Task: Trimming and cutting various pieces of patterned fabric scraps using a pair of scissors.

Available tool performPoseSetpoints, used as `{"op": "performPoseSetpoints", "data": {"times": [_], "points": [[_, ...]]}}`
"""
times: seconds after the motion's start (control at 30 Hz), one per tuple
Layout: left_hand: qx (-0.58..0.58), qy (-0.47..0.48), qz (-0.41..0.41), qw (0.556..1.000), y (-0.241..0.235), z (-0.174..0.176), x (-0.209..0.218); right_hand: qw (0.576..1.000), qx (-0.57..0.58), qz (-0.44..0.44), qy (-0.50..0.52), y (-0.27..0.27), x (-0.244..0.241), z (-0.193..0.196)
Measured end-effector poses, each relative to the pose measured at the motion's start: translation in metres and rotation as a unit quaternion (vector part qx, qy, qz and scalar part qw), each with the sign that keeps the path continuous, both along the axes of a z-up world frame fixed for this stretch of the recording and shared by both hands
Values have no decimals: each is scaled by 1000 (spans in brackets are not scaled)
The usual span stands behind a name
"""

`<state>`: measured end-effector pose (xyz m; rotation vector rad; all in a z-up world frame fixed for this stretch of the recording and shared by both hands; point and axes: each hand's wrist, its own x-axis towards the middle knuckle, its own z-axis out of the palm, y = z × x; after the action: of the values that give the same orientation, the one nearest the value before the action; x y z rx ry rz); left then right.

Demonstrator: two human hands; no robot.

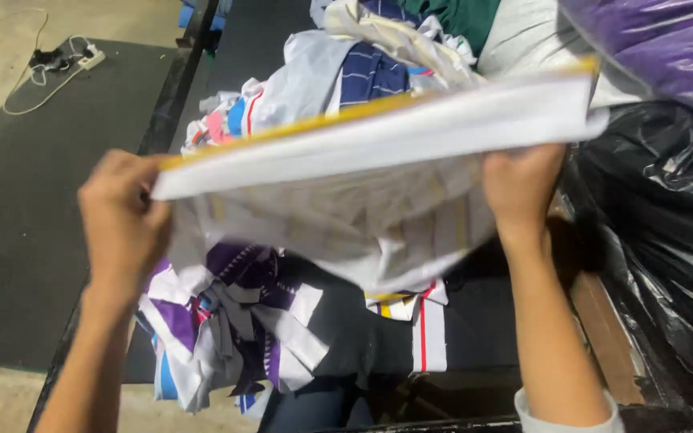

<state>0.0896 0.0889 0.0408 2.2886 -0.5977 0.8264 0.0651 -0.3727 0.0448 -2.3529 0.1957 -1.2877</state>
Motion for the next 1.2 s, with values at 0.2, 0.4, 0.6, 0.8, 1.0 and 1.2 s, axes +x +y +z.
{"op": "performPoseSetpoints", "data": {"times": [0.2, 0.4, 0.6, 0.8, 1.0, 1.2], "points": [[-293, -81, -20, 952, 7, 41, 12, 963, -179, -53, -193, 10, 13, 67], [-218, -137, 43, 965, 54, -31, 8, 994, 42, 73, -64, 38, -38, -12], [188, 379, 92, 902, 44, -51, -42, 889, 193, 31, 415, 60, -76, -72], [332, 371, -27, 867, 48, -70, -54, 857, 57, 63, 509, 55, -63, -75], [414, 346, 33, 841, 93, -56, -30, 986, 76, 1, 149, 6, -43, -35], [196, 312, -29, 929, 122, -45, -8, 905, 156, 284, 276, -86, -31, -36]]}}
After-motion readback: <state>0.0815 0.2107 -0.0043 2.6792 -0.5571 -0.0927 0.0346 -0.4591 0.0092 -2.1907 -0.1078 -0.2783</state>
